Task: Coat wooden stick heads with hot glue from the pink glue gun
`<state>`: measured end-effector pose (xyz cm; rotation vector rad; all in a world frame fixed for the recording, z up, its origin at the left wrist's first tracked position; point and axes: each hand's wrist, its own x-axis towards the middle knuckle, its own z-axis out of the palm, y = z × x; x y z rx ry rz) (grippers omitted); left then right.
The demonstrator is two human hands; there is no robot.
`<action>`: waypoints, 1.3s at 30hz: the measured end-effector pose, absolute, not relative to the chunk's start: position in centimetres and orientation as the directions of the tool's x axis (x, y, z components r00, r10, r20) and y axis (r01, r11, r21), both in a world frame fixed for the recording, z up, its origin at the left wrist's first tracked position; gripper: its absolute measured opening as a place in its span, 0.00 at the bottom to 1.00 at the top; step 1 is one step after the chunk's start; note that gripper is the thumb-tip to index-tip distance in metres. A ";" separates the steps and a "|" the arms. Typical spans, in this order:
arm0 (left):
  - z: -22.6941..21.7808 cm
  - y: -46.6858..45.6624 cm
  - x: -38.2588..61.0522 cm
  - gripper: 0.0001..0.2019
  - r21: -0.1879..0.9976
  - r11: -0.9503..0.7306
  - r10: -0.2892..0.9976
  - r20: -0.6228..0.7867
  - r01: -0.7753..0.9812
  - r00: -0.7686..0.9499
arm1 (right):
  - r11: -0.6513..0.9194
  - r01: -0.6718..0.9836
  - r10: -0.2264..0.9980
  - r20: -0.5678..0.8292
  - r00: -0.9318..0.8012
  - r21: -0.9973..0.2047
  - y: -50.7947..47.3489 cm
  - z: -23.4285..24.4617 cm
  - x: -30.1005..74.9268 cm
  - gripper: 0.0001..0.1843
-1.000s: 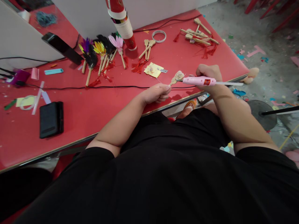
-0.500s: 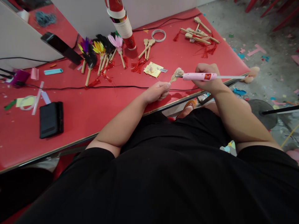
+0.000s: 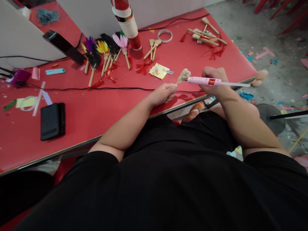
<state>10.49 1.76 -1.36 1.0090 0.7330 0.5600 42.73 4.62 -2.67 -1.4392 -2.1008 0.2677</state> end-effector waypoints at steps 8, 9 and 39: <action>-1.4 1.7 10.5 0.30 0.893 0.436 0.729 -0.277 -0.113 0.626 | 0.417 0.810 0.891 0.360 -0.275 -0.412 5.1 -2.7 42.5 0.23; -1.5 1.8 10.5 0.31 0.890 0.440 0.730 -0.278 -0.119 0.624 | 0.422 0.810 0.887 0.371 -0.276 -0.406 5.2 -2.8 42.5 0.23; -0.8 1.5 10.7 0.29 0.819 0.550 0.717 -0.363 -0.164 0.595 | 0.334 0.719 0.934 0.318 -0.163 -0.610 4.3 -2.1 41.6 0.35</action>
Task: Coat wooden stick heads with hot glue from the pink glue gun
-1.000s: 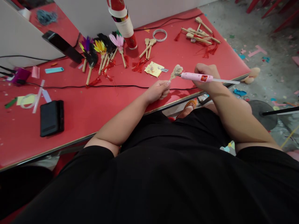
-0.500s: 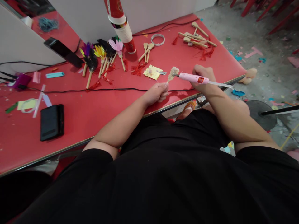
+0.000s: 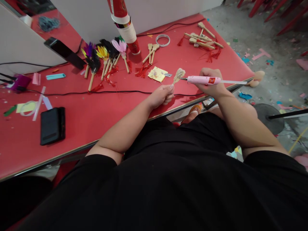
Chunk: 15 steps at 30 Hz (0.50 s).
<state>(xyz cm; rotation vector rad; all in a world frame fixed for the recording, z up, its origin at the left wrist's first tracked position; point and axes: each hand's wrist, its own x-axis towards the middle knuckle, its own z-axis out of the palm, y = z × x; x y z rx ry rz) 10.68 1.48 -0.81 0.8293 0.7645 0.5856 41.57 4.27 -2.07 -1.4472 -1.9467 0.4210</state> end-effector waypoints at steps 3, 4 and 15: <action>-0.7 1.4 10.7 0.29 0.818 0.550 0.718 -0.362 -0.166 0.594 | 0.351 0.720 0.927 0.329 -0.178 -0.599 4.3 -2.3 41.6 0.32; -0.7 1.4 10.7 0.30 0.820 0.548 0.720 -0.361 -0.165 0.593 | 0.355 0.721 0.925 0.334 -0.179 -0.596 4.3 -2.4 41.6 0.31; -1.5 1.9 10.3 0.32 0.876 0.468 0.708 -0.293 -0.116 0.642 | 0.367 0.771 0.914 0.354 -0.196 -0.520 4.9 -2.2 42.0 0.25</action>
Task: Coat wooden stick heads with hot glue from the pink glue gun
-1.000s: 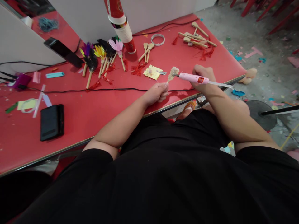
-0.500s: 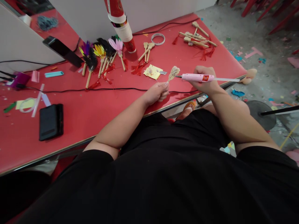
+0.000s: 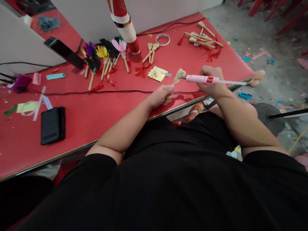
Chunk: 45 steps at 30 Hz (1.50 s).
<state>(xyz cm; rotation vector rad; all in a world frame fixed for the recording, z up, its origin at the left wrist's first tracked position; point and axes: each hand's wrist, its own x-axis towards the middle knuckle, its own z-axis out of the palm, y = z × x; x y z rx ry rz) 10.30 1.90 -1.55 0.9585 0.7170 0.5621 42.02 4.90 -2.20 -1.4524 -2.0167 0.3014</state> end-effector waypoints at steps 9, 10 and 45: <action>-1.5 2.0 9.9 0.33 0.877 0.470 0.681 -0.291 -0.097 0.673 | 0.348 0.755 0.923 0.346 -0.171 -0.555 4.7 -2.0 41.8 0.24; -1.4 2.0 10.0 0.32 0.870 0.483 0.680 -0.301 -0.099 0.669 | 0.348 0.757 0.920 0.356 -0.163 -0.553 4.7 -1.9 41.8 0.25; -0.6 1.7 10.6 0.32 0.776 0.607 0.698 -0.417 -0.172 0.582 | 0.375 0.630 0.920 0.355 -0.165 -0.680 3.7 -0.5 42.5 0.36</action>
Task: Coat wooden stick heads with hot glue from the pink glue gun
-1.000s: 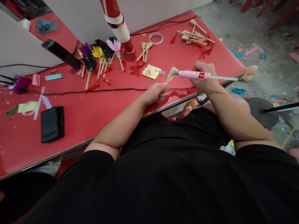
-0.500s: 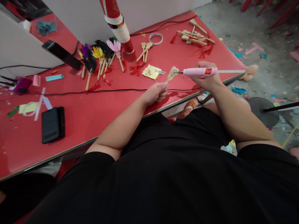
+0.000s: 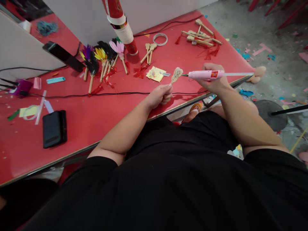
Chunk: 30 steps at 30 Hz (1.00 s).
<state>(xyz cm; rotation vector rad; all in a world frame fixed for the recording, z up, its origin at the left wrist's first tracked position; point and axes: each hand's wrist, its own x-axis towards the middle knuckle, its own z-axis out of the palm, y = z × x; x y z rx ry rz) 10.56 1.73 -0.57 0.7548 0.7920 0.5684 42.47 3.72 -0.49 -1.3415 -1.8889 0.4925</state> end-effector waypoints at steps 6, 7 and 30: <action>-0.3 1.5 10.8 0.31 0.761 0.613 0.711 -0.413 -0.212 0.569 | 0.271 0.645 0.916 0.397 0.054 -0.715 3.8 -1.6 41.2 0.35; -0.2 1.5 10.8 0.31 0.756 0.618 0.712 -0.420 -0.217 0.563 | 0.253 0.667 0.915 0.396 0.070 -0.701 3.6 -1.8 40.7 0.33; -0.5 1.8 11.0 0.32 0.730 0.638 0.714 -0.441 -0.246 0.544 | 0.292 0.787 0.880 0.474 0.000 -0.543 2.9 -2.3 39.0 0.14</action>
